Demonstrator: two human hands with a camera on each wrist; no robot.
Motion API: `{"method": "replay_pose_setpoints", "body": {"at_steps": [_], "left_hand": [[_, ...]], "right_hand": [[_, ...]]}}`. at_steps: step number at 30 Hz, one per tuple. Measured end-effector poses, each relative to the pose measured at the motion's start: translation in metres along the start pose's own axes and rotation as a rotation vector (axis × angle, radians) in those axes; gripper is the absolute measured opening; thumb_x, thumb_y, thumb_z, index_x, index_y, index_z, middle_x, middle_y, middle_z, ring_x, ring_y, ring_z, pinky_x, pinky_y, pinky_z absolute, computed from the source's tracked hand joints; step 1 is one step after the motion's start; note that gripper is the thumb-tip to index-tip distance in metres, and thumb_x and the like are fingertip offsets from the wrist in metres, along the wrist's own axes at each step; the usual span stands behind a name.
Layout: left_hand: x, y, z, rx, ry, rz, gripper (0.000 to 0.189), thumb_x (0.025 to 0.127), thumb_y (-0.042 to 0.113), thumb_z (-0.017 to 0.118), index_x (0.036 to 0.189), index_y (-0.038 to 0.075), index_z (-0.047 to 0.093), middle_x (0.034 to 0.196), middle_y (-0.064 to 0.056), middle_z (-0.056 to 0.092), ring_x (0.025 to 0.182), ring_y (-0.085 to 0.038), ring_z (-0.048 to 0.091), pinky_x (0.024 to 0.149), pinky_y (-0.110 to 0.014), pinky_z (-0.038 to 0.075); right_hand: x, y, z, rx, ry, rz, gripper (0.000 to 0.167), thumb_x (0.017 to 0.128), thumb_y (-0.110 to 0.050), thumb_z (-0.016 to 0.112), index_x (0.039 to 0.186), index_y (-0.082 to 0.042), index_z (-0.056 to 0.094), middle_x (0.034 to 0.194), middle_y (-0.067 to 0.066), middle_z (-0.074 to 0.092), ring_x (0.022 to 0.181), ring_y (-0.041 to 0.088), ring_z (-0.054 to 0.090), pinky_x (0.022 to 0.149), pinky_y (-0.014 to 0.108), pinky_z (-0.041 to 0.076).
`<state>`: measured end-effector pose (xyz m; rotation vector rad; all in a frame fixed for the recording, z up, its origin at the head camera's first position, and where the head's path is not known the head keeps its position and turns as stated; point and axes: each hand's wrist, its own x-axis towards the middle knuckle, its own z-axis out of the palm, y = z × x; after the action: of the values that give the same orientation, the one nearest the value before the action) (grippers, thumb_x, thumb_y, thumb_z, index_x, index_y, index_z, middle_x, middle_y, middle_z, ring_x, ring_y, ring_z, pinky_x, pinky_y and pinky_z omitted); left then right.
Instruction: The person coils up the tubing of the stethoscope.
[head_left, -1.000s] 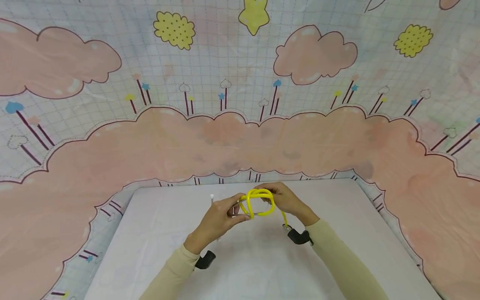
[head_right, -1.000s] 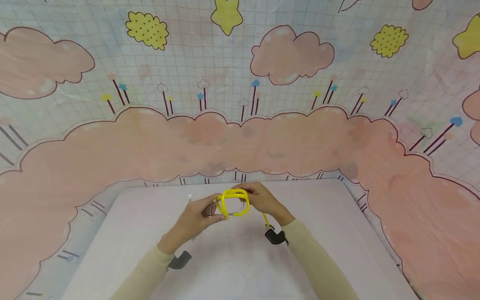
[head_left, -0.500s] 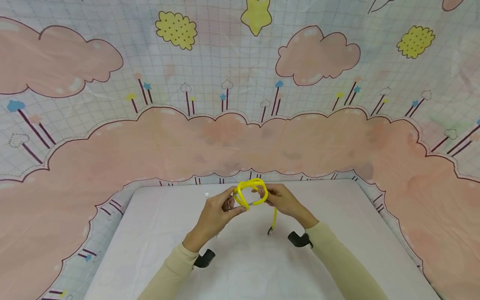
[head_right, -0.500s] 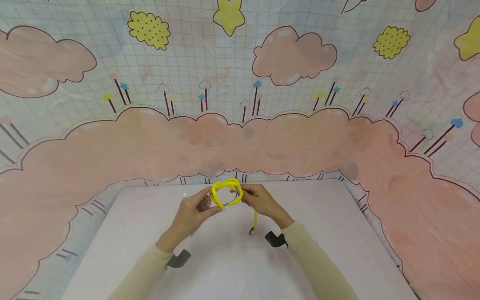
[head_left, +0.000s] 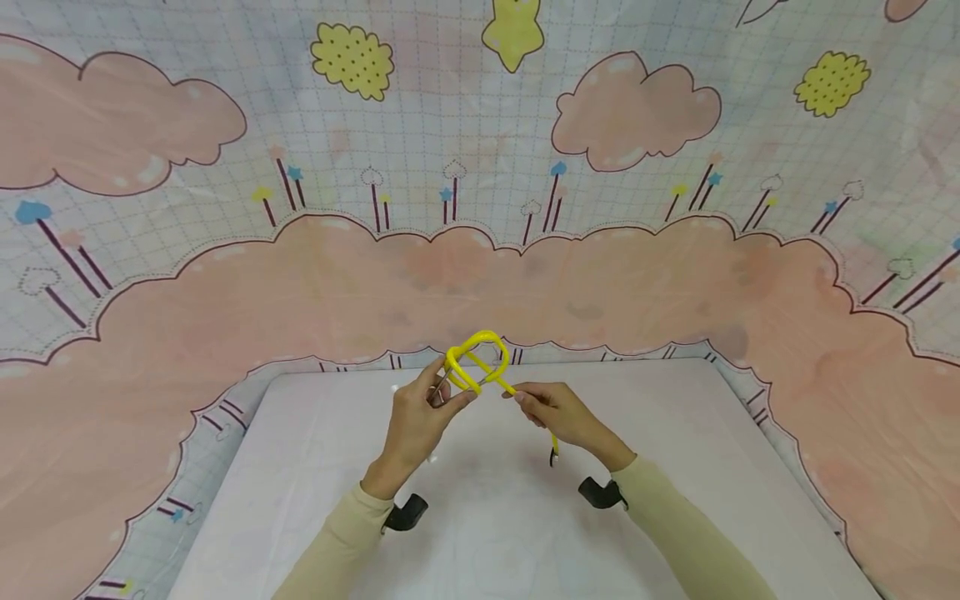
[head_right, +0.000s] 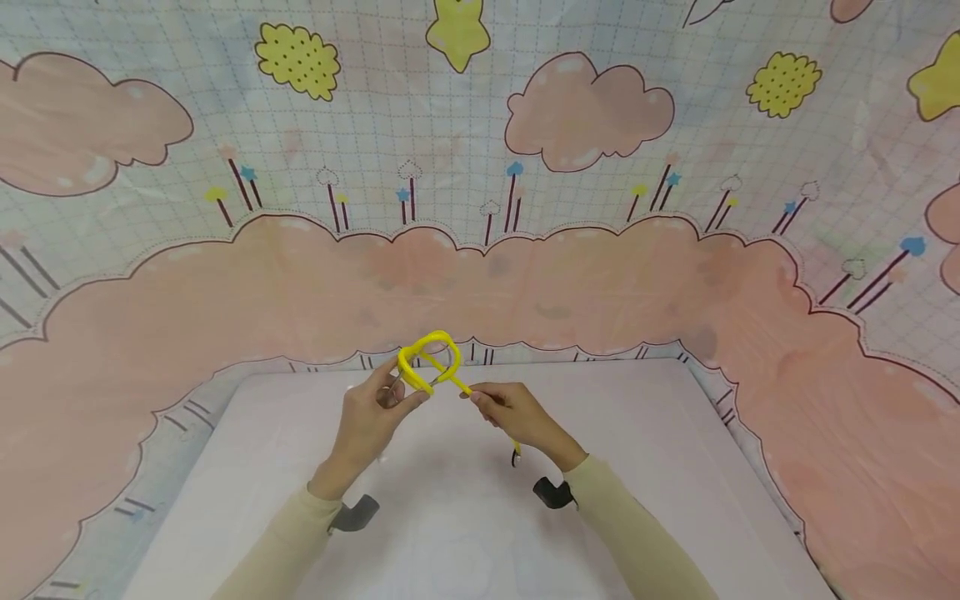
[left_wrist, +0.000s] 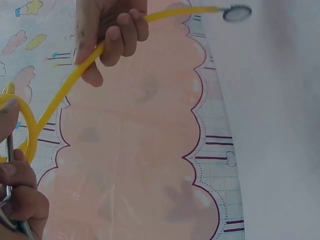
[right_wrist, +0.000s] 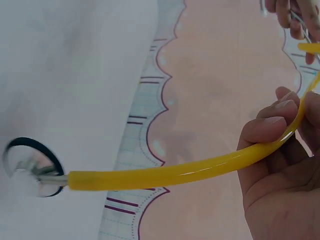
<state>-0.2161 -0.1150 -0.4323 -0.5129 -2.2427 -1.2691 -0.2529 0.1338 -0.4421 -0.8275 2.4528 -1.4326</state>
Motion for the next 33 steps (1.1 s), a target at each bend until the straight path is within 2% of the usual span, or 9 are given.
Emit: {"method": "replay_pose_setpoints", "body": {"at_steps": [3, 9, 14, 17, 23, 28, 33], "left_hand": [[0.000, -0.001, 0.000, -0.006, 0.021, -0.022, 0.066, 0.080, 0.027, 0.081, 0.134, -0.001, 0.056, 0.070, 0.002, 0.053, 0.057, -0.006, 0.043, 0.049, -0.019, 0.036], [0.003, -0.005, -0.002, -0.024, 0.047, -0.076, 0.067, 0.081, 0.030, 0.081, 0.136, 0.001, 0.056, 0.069, 0.002, 0.055, 0.053, -0.007, 0.042, 0.047, -0.019, 0.033], [0.003, -0.009, -0.002, -0.036, 0.061, -0.124, 0.066, 0.082, 0.034, 0.079, 0.136, 0.004, 0.057, 0.070, 0.001, 0.056, 0.051, -0.007, 0.041, 0.045, -0.019, 0.031], [0.003, -0.010, -0.003, -0.046, 0.067, -0.148, 0.065, 0.082, 0.036, 0.079, 0.136, 0.005, 0.057, 0.070, 0.001, 0.056, 0.051, -0.007, 0.042, 0.045, -0.020, 0.031], [0.000, -0.011, -0.005, -0.043, 0.074, -0.158, 0.064, 0.081, 0.035, 0.080, 0.134, 0.005, 0.059, 0.069, 0.001, 0.056, 0.050, -0.007, 0.042, 0.045, -0.020, 0.032], [0.000, -0.011, -0.006, -0.041, 0.074, -0.159, 0.065, 0.081, 0.033, 0.080, 0.134, 0.004, 0.058, 0.069, 0.001, 0.056, 0.050, -0.006, 0.041, 0.044, -0.020, 0.032], [0.001, -0.008, -0.006, -0.011, 0.054, -0.144, 0.067, 0.082, 0.030, 0.080, 0.136, 0.000, 0.056, 0.068, 0.000, 0.056, 0.049, -0.005, 0.041, 0.043, -0.020, 0.031]], "right_hand": [[-0.005, -0.001, 0.003, -0.050, 0.003, 0.001, 0.028, 0.104, -0.019, 0.049, 0.121, -0.006, 0.068, 0.069, 0.003, 0.051, 0.056, 0.006, 0.044, 0.052, 0.019, 0.038], [-0.012, -0.009, 0.007, -0.136, -0.045, 0.006, 0.030, 0.104, -0.027, 0.051, 0.125, -0.013, 0.066, 0.070, 0.000, 0.053, 0.058, 0.004, 0.046, 0.050, 0.019, 0.038], [-0.018, -0.013, 0.009, -0.172, -0.073, 0.020, 0.027, 0.103, -0.024, 0.052, 0.125, -0.014, 0.065, 0.067, -0.006, 0.049, 0.055, 0.003, 0.045, 0.048, 0.019, 0.037], [-0.022, -0.015, 0.009, -0.186, -0.067, 0.024, 0.023, 0.103, -0.022, 0.053, 0.120, -0.014, 0.067, 0.065, -0.007, 0.048, 0.053, 0.003, 0.043, 0.048, 0.018, 0.036], [-0.028, -0.020, 0.011, -0.270, -0.006, 0.005, 0.018, 0.102, -0.026, 0.055, 0.105, -0.015, 0.069, 0.064, -0.010, 0.043, 0.054, 0.001, 0.036, 0.050, 0.017, 0.030], [-0.032, -0.031, 0.013, -0.380, 0.012, -0.049, 0.021, 0.101, -0.027, 0.057, 0.105, -0.013, 0.071, 0.064, -0.009, 0.047, 0.057, 0.001, 0.038, 0.052, 0.018, 0.035], [-0.037, -0.043, 0.013, -0.574, 0.028, -0.188, 0.020, 0.100, -0.025, 0.059, 0.106, -0.011, 0.072, 0.070, -0.010, 0.057, 0.061, 0.001, 0.045, 0.059, 0.017, 0.043]]}}
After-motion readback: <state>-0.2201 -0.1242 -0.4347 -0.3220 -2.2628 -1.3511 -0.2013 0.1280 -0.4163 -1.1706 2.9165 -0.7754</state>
